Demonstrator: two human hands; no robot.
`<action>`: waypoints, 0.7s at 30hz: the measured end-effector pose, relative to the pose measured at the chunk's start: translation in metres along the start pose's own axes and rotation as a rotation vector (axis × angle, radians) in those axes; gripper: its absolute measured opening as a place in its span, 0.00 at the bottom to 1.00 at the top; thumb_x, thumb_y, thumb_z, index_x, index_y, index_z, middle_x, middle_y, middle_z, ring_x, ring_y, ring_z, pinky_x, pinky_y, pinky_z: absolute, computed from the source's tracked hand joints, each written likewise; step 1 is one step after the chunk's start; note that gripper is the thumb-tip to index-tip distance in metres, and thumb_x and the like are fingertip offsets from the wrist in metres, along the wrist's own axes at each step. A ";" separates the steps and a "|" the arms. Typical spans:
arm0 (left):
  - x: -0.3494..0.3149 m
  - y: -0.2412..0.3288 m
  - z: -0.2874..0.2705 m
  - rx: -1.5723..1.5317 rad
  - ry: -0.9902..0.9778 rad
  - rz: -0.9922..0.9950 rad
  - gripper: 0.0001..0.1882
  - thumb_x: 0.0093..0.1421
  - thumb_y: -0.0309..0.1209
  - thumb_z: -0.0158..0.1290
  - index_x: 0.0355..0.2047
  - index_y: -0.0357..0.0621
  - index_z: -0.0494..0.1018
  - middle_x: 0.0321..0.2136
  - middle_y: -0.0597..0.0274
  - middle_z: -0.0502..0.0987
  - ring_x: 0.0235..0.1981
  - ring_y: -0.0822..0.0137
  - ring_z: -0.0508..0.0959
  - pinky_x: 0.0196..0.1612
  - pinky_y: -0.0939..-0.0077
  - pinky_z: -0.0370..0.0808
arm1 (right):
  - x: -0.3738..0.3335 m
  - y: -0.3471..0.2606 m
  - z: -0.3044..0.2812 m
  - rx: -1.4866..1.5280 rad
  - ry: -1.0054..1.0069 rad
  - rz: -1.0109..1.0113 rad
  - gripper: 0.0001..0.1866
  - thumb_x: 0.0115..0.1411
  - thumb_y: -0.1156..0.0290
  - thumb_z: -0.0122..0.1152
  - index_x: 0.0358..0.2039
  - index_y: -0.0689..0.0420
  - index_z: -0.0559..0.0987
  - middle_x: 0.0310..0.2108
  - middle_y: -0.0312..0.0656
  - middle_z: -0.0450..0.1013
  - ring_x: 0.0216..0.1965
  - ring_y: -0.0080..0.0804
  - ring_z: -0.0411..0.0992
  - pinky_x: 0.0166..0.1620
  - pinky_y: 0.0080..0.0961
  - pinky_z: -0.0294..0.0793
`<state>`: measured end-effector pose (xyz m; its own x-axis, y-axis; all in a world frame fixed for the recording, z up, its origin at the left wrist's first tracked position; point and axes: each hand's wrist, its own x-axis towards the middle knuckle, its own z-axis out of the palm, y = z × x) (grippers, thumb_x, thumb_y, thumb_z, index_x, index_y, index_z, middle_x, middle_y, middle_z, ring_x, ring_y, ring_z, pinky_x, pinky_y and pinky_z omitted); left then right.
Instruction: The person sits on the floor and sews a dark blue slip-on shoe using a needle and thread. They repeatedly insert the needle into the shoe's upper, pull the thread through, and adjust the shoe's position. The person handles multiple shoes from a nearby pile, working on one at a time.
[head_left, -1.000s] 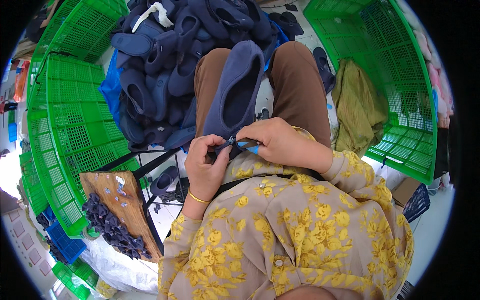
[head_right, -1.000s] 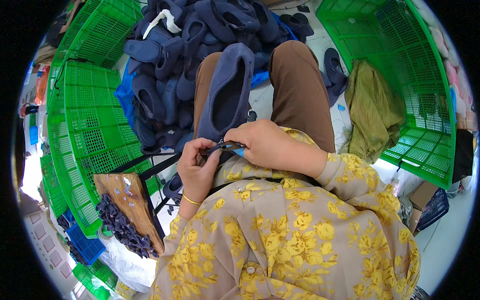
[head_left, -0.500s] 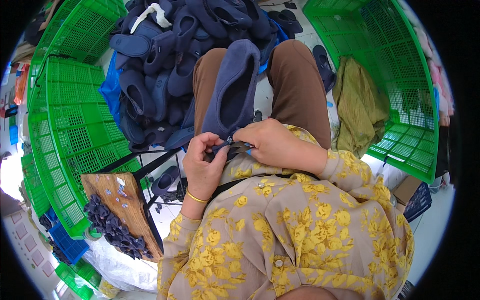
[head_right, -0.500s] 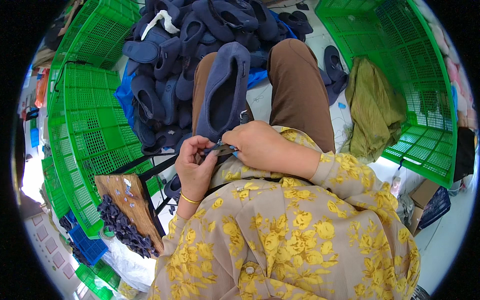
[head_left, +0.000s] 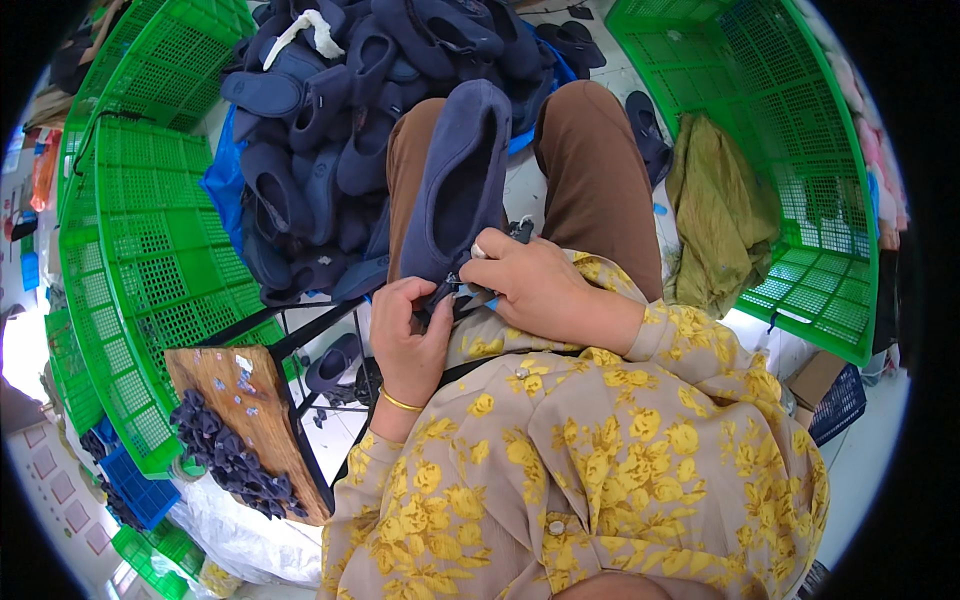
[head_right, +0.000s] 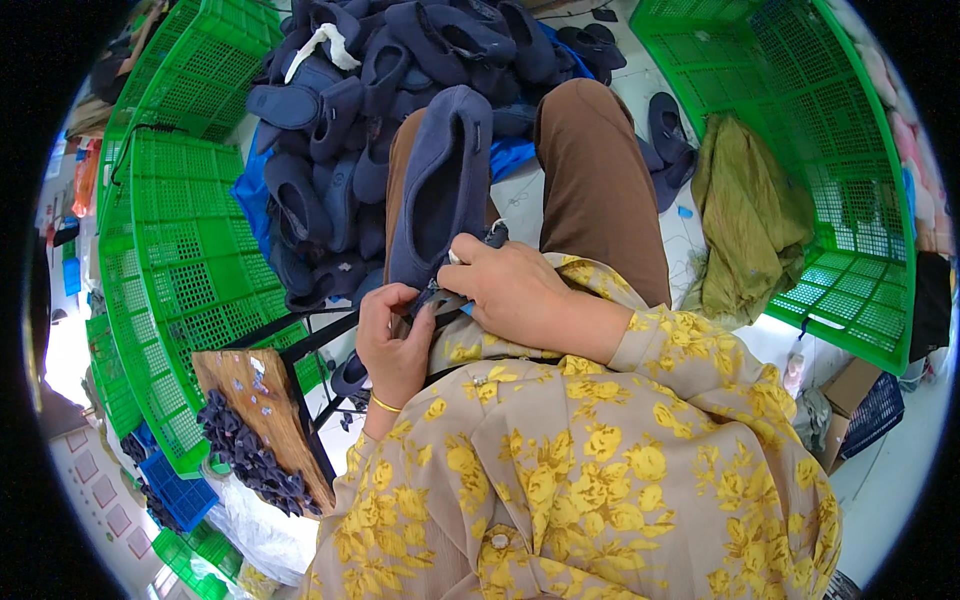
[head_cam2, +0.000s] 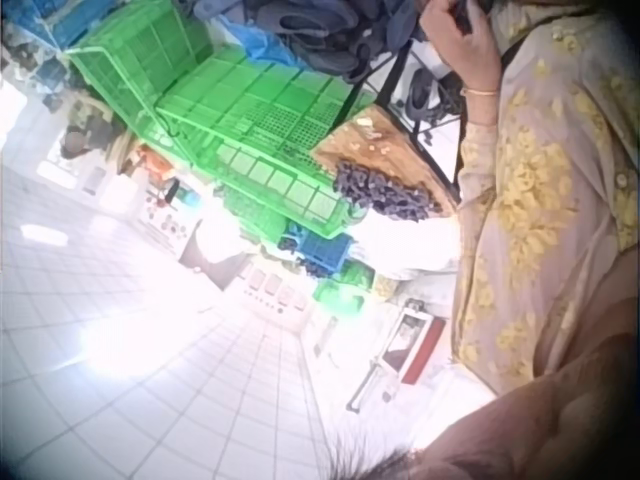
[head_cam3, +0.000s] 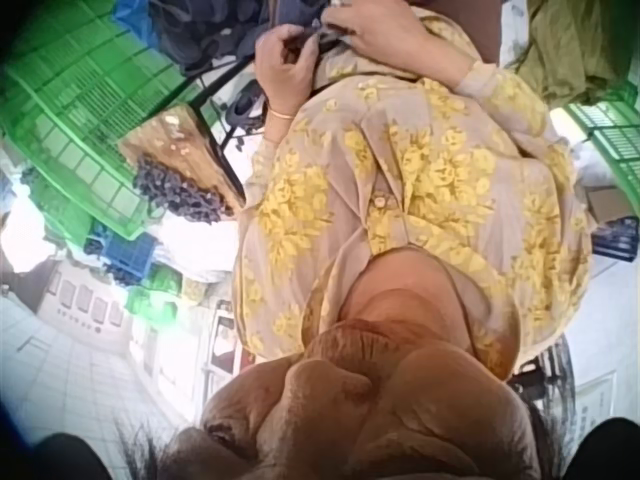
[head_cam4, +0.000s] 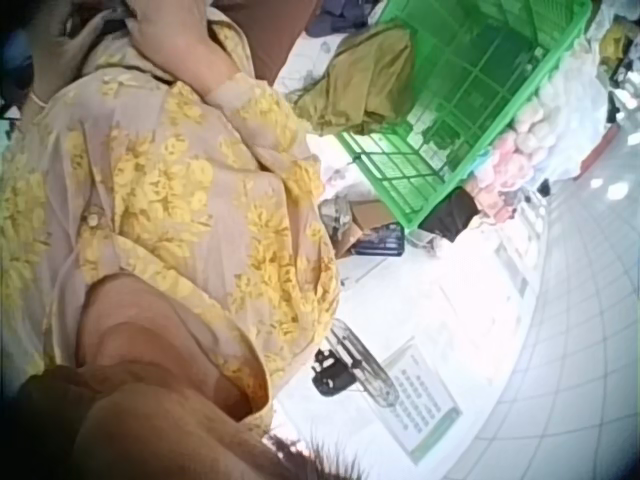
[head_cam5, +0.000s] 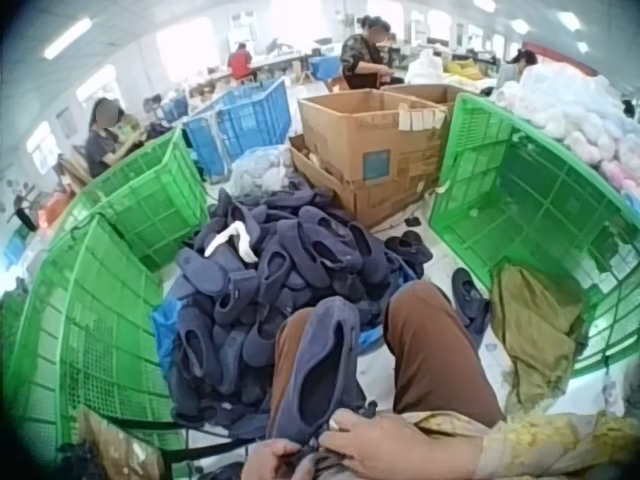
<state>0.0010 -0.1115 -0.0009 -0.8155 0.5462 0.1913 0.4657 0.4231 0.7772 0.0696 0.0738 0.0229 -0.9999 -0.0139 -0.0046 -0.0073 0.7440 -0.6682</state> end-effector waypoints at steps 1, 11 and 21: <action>0.001 0.001 0.000 0.042 0.025 0.046 0.13 0.48 0.19 0.61 0.34 0.39 0.74 0.32 0.59 0.75 0.33 0.64 0.75 0.36 0.75 0.71 | 0.000 -0.002 -0.003 -0.055 0.012 -0.034 0.10 0.48 0.77 0.61 0.33 0.55 0.76 0.23 0.43 0.71 0.29 0.45 0.75 0.32 0.40 0.73; -0.001 0.003 0.000 0.071 0.007 0.103 0.11 0.46 0.19 0.61 0.32 0.39 0.76 0.30 0.56 0.74 0.34 0.57 0.73 0.37 0.69 0.70 | -0.010 0.000 0.005 -0.037 -0.060 0.033 0.13 0.49 0.74 0.61 0.37 0.53 0.73 0.25 0.44 0.76 0.27 0.47 0.77 0.31 0.41 0.74; -0.001 0.000 0.003 0.047 0.023 0.095 0.10 0.47 0.21 0.63 0.31 0.41 0.77 0.29 0.58 0.73 0.32 0.58 0.72 0.35 0.69 0.69 | -0.012 0.004 0.003 0.159 -0.100 0.100 0.16 0.49 0.77 0.60 0.41 0.57 0.77 0.29 0.51 0.77 0.32 0.52 0.77 0.38 0.44 0.75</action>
<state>0.0028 -0.1102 -0.0031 -0.7745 0.5689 0.2765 0.5563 0.4046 0.7259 0.0816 0.0747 0.0184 -0.9893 -0.0177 -0.1450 0.1016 0.6301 -0.7698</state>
